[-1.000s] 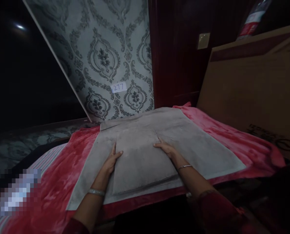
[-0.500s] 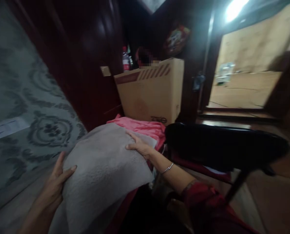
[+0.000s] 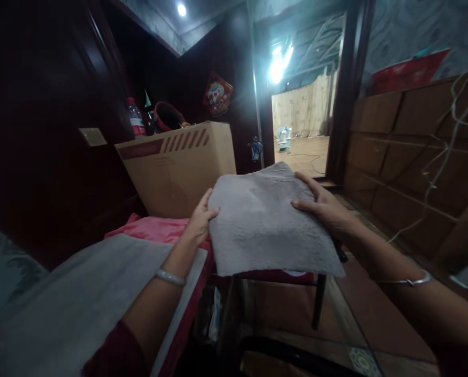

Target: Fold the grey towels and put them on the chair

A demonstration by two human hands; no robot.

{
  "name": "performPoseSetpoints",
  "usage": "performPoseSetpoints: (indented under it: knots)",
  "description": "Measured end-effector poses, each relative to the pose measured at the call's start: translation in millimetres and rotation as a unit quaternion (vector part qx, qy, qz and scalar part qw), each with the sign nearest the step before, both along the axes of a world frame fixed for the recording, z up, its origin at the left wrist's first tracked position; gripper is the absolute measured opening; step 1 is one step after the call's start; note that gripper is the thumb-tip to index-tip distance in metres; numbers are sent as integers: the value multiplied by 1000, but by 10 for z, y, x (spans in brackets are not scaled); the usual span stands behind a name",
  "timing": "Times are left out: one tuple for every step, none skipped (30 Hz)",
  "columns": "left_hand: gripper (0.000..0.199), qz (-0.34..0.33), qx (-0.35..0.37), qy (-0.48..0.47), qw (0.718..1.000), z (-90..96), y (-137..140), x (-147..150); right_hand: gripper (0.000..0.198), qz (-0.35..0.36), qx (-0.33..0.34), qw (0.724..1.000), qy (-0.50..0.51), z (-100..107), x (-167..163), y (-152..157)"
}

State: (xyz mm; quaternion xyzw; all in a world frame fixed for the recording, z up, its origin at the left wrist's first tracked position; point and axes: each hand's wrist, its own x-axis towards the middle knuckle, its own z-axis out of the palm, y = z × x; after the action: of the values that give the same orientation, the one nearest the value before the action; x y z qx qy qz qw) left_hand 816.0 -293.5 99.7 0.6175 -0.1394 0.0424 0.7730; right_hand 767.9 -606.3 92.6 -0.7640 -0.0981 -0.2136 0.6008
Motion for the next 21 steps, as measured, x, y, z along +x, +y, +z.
performPoseSetpoints:
  knots:
    - [84,1,10,7,1000,-76,-142,101,87,-23,-29,999,-6,-69,76,-147]
    - [82,13,24,17,999,-154,-254,184,87,-40,-60,997,-1,-143,149,-271]
    - [79,32,40,27,998,-230,-334,250,85,-51,-89,995,16,-219,210,-370]
    - [75,51,56,35,997,-298,-382,301,82,-56,-114,991,40,-291,255,-441]
    - [70,63,70,39,995,-356,-401,339,77,-59,-130,988,66,-357,278,-486]
    - [66,67,79,41,994,-402,-397,365,73,-62,-137,985,85,-414,278,-507]
    - [63,63,82,38,994,-435,-377,381,68,-67,-135,984,94,-462,257,-508]
    - [61,54,82,36,995,-457,-350,390,66,-77,-127,985,90,-502,220,-494]
    - [61,44,78,37,995,-467,-320,393,65,-89,-117,986,78,-535,171,-470]
    - [62,34,74,38,996,-470,-294,392,64,-101,-108,987,63,-565,117,-441]
    - [63,25,70,38,996,-465,-274,388,65,-113,-101,987,47,-592,64,-411]
    - [65,17,70,38,997,-456,-260,384,65,-123,-98,987,33,-619,16,-383]
    - [66,9,73,36,997,-443,-252,380,65,-132,-100,986,20,-647,-24,-358]
    - [66,3,79,33,996,-429,-249,377,64,-142,-105,984,9,-674,-53,-338]
    - [65,-2,87,29,996,-414,-248,374,64,-152,-113,982,1,-699,-71,-323]
    - [63,-5,96,26,995,-401,-249,372,64,-160,-123,979,-5,-722,-79,-312]
    - [60,-7,104,21,994,-391,-251,370,65,-166,-134,977,-9,-741,-79,-306]
    - [56,-7,110,17,994,-384,-253,367,65,-171,-145,974,-12,-756,-73,-304]
    - [53,-6,114,14,993,-381,-254,365,64,-177,-157,971,-16,-766,-65,-306]
    - [51,-3,116,10,993,-382,-255,363,64,-183,-172,968,-25,-772,-57,-311]
    - [50,1,116,5,993,-386,-255,362,63,-191,-188,963,-37,-775,-53,-318]
